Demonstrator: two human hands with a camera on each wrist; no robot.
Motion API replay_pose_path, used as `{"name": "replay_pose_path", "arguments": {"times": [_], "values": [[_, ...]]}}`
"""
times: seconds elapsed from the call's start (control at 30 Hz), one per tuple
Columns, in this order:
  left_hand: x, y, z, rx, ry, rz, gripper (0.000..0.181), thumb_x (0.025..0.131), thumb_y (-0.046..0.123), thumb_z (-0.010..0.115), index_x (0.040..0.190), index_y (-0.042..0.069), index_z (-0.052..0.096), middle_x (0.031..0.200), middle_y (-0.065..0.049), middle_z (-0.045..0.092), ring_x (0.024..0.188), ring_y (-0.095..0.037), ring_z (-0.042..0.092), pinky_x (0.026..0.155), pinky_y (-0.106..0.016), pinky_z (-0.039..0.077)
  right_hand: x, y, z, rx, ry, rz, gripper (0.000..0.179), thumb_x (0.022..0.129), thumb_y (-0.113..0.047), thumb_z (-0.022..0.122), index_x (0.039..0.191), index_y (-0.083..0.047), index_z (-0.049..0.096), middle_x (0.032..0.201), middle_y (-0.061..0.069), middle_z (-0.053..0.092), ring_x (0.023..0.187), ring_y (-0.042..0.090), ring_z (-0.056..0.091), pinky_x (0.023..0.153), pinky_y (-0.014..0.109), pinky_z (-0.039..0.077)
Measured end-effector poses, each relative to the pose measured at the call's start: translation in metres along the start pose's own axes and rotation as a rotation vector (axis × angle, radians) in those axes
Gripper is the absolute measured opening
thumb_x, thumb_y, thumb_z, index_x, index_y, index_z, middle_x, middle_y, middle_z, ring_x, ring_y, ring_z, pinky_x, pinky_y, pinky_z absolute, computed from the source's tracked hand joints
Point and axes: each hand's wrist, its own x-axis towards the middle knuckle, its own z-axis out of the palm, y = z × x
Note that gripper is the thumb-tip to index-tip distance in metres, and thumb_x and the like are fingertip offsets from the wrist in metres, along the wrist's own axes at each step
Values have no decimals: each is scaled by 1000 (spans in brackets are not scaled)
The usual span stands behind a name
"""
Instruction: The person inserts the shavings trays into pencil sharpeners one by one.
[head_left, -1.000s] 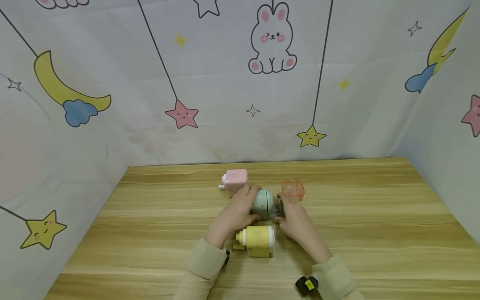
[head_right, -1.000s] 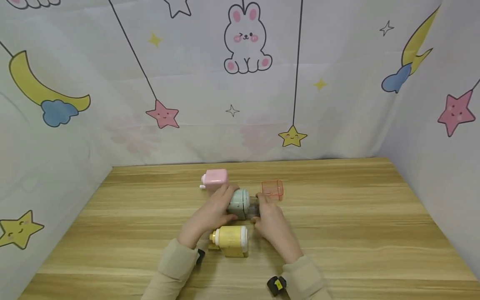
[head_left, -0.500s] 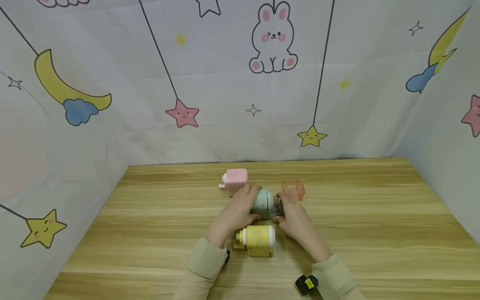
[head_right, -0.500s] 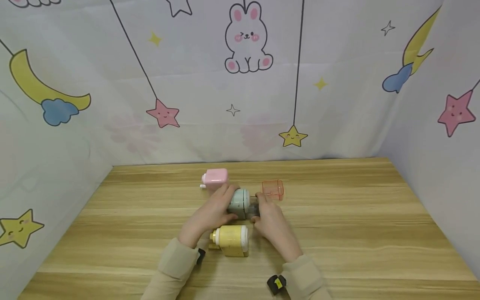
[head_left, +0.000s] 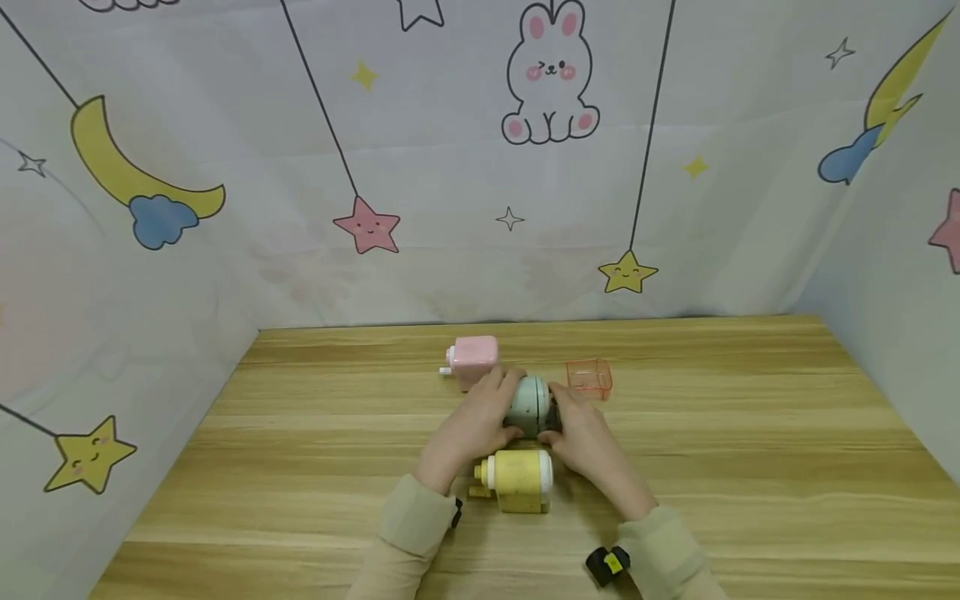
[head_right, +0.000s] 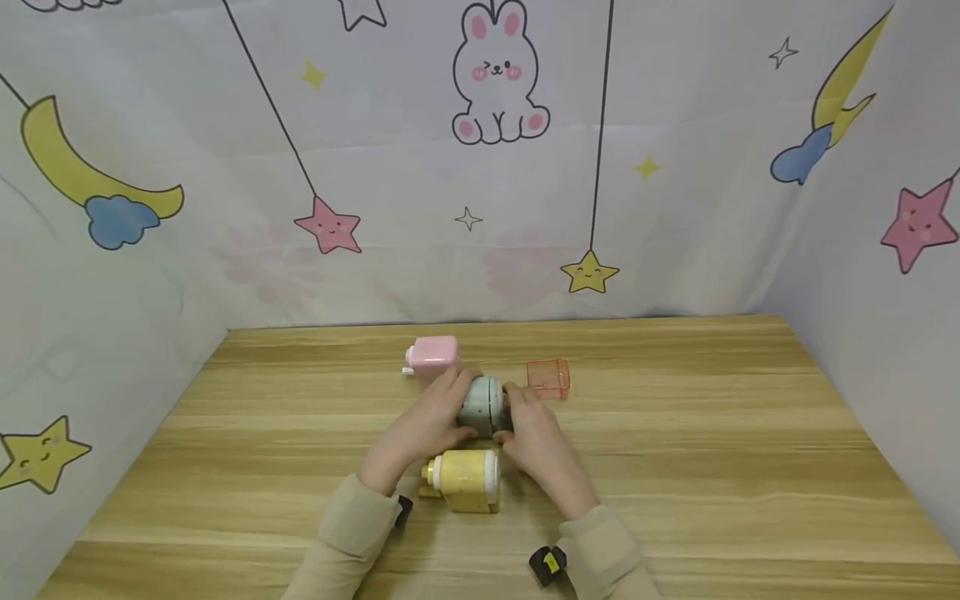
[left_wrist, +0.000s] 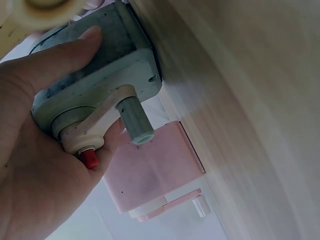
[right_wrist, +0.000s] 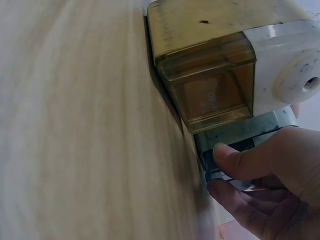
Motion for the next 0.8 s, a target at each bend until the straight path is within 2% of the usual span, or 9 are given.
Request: {"name": "replay_pose_path", "arguments": {"times": [0.4, 0.8], "values": [[-1, 1, 0, -5, -2, -7, 71, 77, 12, 80, 136, 6, 40, 120, -13, 53, 105, -27, 56, 95, -40, 50, 3, 0, 3, 4, -16, -20, 67, 77, -9, 79, 135, 5, 47, 123, 22, 60, 111, 35, 60, 94, 48, 51], [0, 0, 1, 0, -7, -12, 71, 78, 12, 79, 137, 6, 39, 119, -13, 53, 104, -26, 56, 94, -40, 50, 5, 1, 4, 17, -15, -27, 68, 76, -10, 80, 134, 4, 47, 124, 22, 59, 112, 34, 59, 94, 47, 51]]}}
